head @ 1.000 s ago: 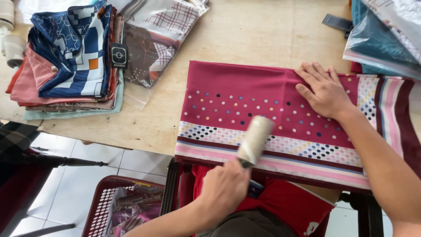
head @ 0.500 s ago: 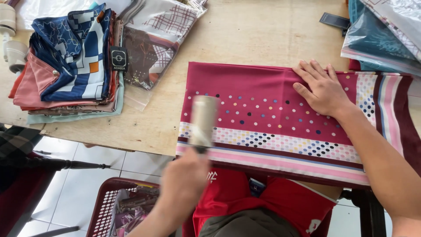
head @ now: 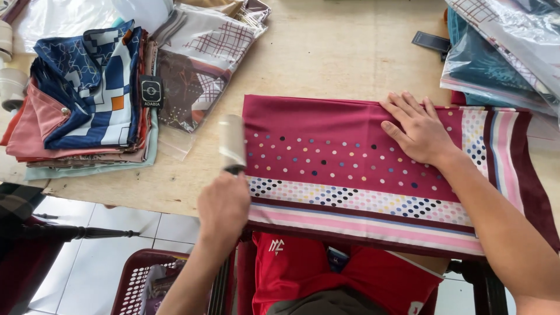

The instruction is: The person is using a lint roller to remove debris from a maroon patterned scarf, unfolding and flipping the scarf to clean all sections.

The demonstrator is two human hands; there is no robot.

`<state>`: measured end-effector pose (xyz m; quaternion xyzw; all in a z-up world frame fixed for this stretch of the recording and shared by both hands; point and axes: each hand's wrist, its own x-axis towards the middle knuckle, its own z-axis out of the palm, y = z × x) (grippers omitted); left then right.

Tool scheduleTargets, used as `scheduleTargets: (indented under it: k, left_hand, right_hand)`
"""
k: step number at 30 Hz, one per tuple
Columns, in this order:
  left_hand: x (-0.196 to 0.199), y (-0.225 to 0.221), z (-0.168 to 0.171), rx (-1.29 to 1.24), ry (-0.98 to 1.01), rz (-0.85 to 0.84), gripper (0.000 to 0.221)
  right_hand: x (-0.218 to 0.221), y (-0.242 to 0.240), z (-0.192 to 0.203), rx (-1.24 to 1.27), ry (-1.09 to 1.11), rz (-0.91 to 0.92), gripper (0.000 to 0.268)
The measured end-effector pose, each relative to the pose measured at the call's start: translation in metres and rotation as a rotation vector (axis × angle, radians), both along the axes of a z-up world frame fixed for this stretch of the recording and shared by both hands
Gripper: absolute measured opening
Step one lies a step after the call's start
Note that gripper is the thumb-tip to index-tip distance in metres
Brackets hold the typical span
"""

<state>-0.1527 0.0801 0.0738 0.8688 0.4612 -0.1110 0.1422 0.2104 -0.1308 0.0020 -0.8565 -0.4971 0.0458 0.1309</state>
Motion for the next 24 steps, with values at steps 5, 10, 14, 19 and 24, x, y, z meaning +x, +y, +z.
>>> scheduleTargets:
  k: [5,10,14,19,24]
  left_hand:
    - [0.035,-0.026,-0.003,0.118,-0.128,-0.281,0.039]
    - [0.093,-0.037,-0.006,-0.106,-0.188,-0.263,0.045]
    - [0.079,0.03,-0.032,0.068,0.015,-0.199,0.03]
    - [0.056,0.034,0.024,0.045,-0.084,0.045,0.055]
    - [0.09,-0.023,-0.011,-0.037,-0.162,-0.11,0.033]
  right_hand:
    - [-0.002,0.001,0.009,-0.024,-0.005,0.023,0.066]
    - [-0.009,0.001,0.014,0.006,0.008,0.04,0.065]
    - [-0.008,0.003,0.019,0.015,0.047,0.049,0.067]
    - [-0.006,0.005,0.016,0.007,0.026,0.046,0.067]
    - [-0.009,0.004,0.02,0.011,0.023,0.051,0.066]
